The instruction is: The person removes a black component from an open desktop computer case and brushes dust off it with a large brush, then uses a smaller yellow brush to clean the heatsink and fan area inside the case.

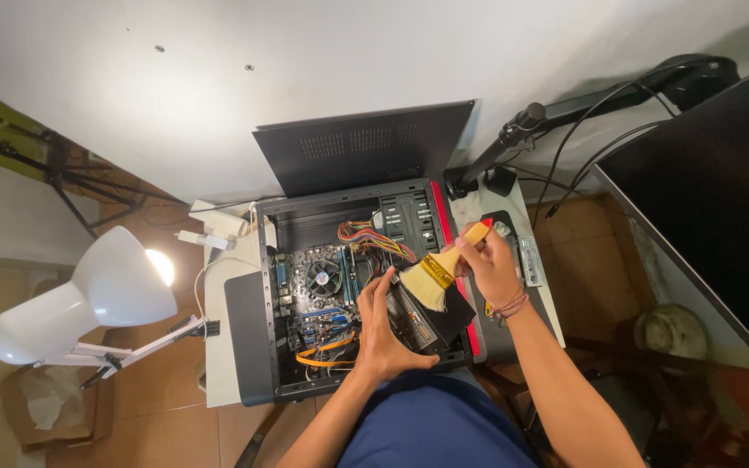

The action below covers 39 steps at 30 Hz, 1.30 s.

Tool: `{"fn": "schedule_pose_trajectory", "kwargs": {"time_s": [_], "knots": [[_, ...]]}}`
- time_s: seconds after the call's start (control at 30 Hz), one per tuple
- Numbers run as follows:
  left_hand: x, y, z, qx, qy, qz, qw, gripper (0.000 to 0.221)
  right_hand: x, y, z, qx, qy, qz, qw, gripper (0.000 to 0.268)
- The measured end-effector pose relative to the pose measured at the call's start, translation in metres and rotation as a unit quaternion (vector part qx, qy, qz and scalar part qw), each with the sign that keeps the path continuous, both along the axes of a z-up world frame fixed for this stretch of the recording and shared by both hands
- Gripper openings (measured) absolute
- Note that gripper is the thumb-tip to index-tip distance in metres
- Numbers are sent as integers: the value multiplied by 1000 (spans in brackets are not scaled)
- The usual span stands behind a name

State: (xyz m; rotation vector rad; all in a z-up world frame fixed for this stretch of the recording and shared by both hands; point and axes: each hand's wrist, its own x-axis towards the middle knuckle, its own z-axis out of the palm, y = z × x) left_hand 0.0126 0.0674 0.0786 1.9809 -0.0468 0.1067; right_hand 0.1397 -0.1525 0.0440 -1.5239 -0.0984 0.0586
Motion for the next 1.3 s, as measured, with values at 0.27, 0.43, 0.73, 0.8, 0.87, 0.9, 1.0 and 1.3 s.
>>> {"fn": "schedule_pose_trajectory", "kwargs": {"time_s": [0.27, 0.43, 0.73, 0.8, 0.87, 0.9, 1.0, 1.3], "knots": [[7, -3, 3, 25, 5, 4, 1000, 144, -7, -4, 2, 35, 13, -43, 998, 15], [18, -5, 9, 57, 27, -5, 998, 144, -5, -14, 2, 21, -23, -74, 997, 16], [27, -4, 15, 79, 35, -50, 995, 145, -11, -13, 26, 0, -33, -85, 996, 16], [33, -1, 14, 84, 37, -69, 993, 152, -11, -13, 34, 15, -36, -79, 996, 16], [34, 3, 14, 81, 29, -77, 993, 154, -11, -16, 35, 16, -37, -84, 996, 17], [34, 5, 13, 78, 21, -84, 993, 156, -11, -17, 36, 17, -38, -87, 995, 17], [28, 7, -5, 64, -11, -62, 996, 153, -8, -26, 39, 43, -37, -70, 996, 19], [11, -7, -52, -219, 101, 39, 970, 160, -5, 31, 103, -112, 28, 247, 962, 24]]}}
